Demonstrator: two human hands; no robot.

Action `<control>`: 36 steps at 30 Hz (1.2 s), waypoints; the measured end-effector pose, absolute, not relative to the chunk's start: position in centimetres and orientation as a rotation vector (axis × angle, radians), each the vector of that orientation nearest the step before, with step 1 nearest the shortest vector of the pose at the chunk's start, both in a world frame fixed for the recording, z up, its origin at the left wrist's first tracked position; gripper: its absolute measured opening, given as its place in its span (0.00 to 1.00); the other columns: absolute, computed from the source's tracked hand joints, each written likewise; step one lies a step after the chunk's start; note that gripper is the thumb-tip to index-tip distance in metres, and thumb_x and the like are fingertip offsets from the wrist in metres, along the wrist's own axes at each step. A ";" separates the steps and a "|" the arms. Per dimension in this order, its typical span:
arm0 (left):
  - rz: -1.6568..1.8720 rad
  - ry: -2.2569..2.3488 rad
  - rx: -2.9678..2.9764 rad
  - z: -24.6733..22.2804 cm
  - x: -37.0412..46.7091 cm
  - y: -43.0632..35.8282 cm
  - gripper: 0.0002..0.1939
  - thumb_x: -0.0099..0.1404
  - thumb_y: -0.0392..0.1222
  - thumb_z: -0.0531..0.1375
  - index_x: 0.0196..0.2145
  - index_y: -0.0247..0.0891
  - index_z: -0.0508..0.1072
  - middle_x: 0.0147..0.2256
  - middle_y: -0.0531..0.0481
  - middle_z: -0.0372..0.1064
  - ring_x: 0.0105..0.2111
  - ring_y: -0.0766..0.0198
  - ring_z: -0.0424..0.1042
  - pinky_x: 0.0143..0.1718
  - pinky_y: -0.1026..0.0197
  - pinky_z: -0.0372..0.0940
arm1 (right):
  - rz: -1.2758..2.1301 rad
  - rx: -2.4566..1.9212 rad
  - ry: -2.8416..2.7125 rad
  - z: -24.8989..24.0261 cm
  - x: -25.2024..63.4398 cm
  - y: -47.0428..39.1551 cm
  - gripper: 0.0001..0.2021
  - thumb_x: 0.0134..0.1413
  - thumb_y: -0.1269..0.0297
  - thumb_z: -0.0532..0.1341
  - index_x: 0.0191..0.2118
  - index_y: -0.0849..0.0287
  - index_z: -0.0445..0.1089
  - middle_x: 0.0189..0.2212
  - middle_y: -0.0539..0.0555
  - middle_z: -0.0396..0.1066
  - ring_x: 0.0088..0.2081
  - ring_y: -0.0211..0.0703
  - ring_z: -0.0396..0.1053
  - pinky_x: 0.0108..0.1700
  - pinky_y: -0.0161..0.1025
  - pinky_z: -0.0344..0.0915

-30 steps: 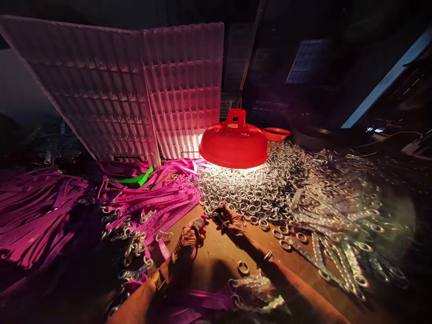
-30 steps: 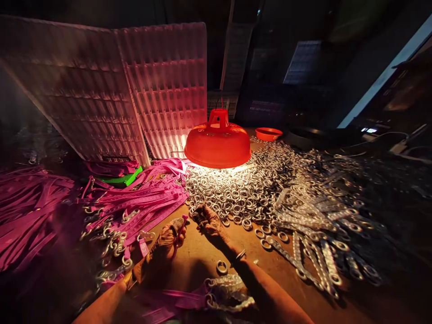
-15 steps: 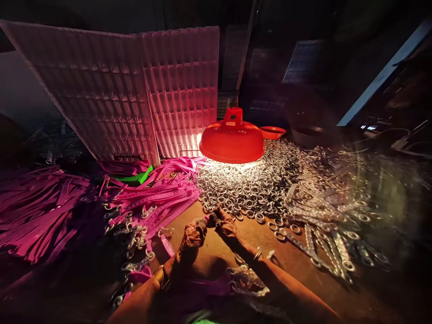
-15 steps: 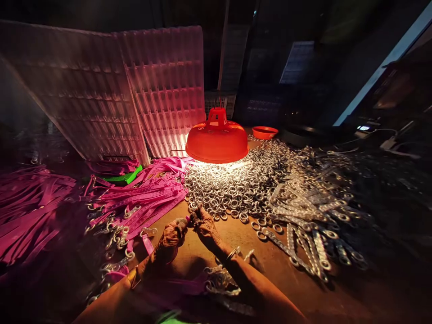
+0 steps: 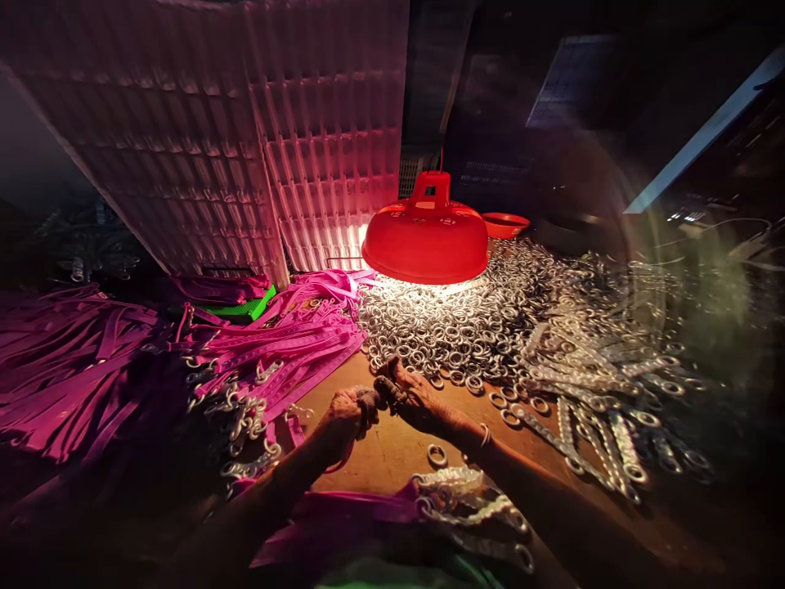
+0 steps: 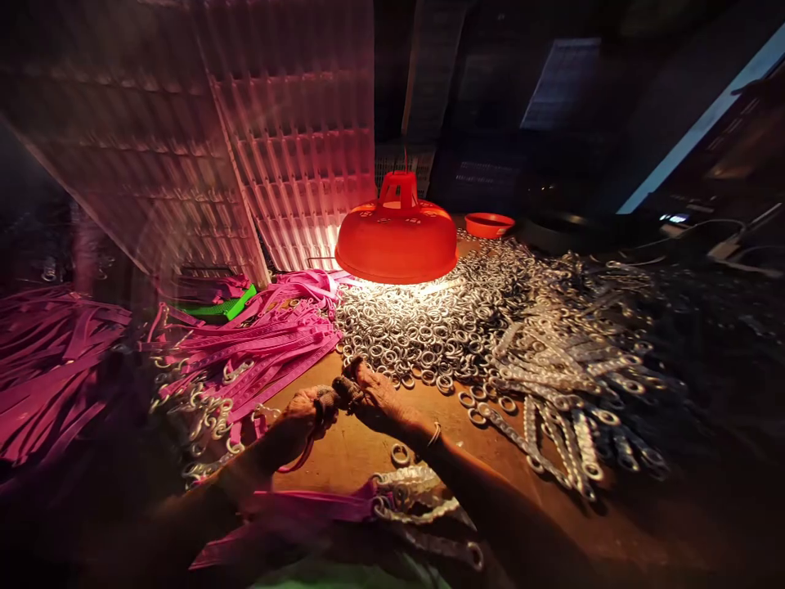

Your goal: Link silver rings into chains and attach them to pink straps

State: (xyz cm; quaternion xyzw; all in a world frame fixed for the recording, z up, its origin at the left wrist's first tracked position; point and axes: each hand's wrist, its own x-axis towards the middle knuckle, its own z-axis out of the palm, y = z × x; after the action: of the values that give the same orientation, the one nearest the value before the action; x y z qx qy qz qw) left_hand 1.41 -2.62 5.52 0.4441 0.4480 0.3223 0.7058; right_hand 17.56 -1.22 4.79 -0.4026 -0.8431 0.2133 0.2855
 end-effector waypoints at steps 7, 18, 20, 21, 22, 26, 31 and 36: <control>0.446 1.047 1.020 8.3 -0.4 -4.3 0.21 0.47 0.57 0.64 0.18 0.35 0.66 0.12 0.62 0.47 0.12 0.76 0.41 0.15 0.64 0.34 | 0.880 -1.082 -2.309 5.6 18.2 -8.2 0.21 0.56 0.70 0.54 0.54 0.61 0.50 0.21 0.43 0.62 0.19 0.30 0.48 0.22 0.32 0.44; 0.314 0.814 1.042 8.8 -1.0 -11.6 0.23 0.58 0.57 0.57 0.19 0.34 0.67 0.19 0.55 0.57 0.20 0.71 0.52 0.22 0.64 0.47 | 0.923 -1.297 -2.189 5.3 17.4 -16.0 0.08 0.56 0.66 0.54 0.42 0.57 0.55 0.20 0.50 0.66 0.19 0.37 0.60 0.22 0.35 0.44; 0.377 0.825 1.048 8.8 -1.1 -12.4 0.20 0.61 0.54 0.57 0.22 0.34 0.69 0.22 0.53 0.61 0.24 0.68 0.57 0.26 0.64 0.52 | 1.026 -1.243 -2.087 5.2 17.2 -16.1 0.10 0.59 0.64 0.52 0.45 0.57 0.53 0.22 0.50 0.66 0.19 0.36 0.59 0.22 0.34 0.46; 0.412 0.842 1.038 8.8 -1.1 -12.7 0.19 0.60 0.54 0.57 0.23 0.34 0.70 0.23 0.52 0.62 0.25 0.67 0.58 0.28 0.64 0.54 | 1.086 -1.221 -2.041 5.0 17.1 -16.1 0.11 0.60 0.64 0.51 0.47 0.58 0.51 0.23 0.49 0.66 0.19 0.35 0.58 0.22 0.33 0.47; 0.439 0.857 1.025 8.8 -1.1 -12.8 0.19 0.60 0.53 0.57 0.24 0.34 0.71 0.23 0.52 0.63 0.26 0.67 0.59 0.29 0.64 0.55 | 1.154 -1.205 -2.001 4.9 17.0 -16.0 0.13 0.60 0.63 0.50 0.49 0.59 0.49 0.23 0.49 0.66 0.19 0.34 0.57 0.21 0.33 0.47; 0.453 0.872 0.962 8.6 -0.7 -12.8 0.21 0.56 0.56 0.61 0.22 0.33 0.70 0.22 0.52 0.62 0.25 0.67 0.60 0.30 0.64 0.57 | 1.368 -1.193 -1.978 4.5 17.0 -15.4 0.09 0.58 0.64 0.51 0.42 0.59 0.53 0.21 0.46 0.60 0.20 0.33 0.52 0.21 0.32 0.47; 0.375 0.882 0.841 7.8 -0.6 -12.4 0.23 0.53 0.58 0.61 0.20 0.32 0.68 0.20 0.52 0.60 0.22 0.68 0.58 0.23 0.65 0.53 | 1.347 -1.181 -2.108 4.9 16.9 -14.7 0.08 0.48 0.75 0.53 0.31 0.58 0.52 0.23 0.47 0.58 0.23 0.32 0.51 0.24 0.32 0.47; 0.356 0.900 0.776 7.2 -0.3 -12.0 0.21 0.50 0.56 0.63 0.19 0.33 0.65 0.18 0.54 0.57 0.19 0.72 0.53 0.19 0.66 0.47 | 1.340 -1.248 -2.256 6.7 16.4 -13.7 0.08 0.47 0.79 0.52 0.29 0.58 0.53 0.24 0.47 0.58 0.23 0.32 0.52 0.25 0.32 0.49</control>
State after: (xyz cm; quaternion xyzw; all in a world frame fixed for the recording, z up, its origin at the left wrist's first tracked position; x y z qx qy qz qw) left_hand -0.35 -12.04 7.20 0.3638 0.4216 0.1670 0.8136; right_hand 16.42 -13.73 6.75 -0.4264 -0.7711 0.4579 0.1180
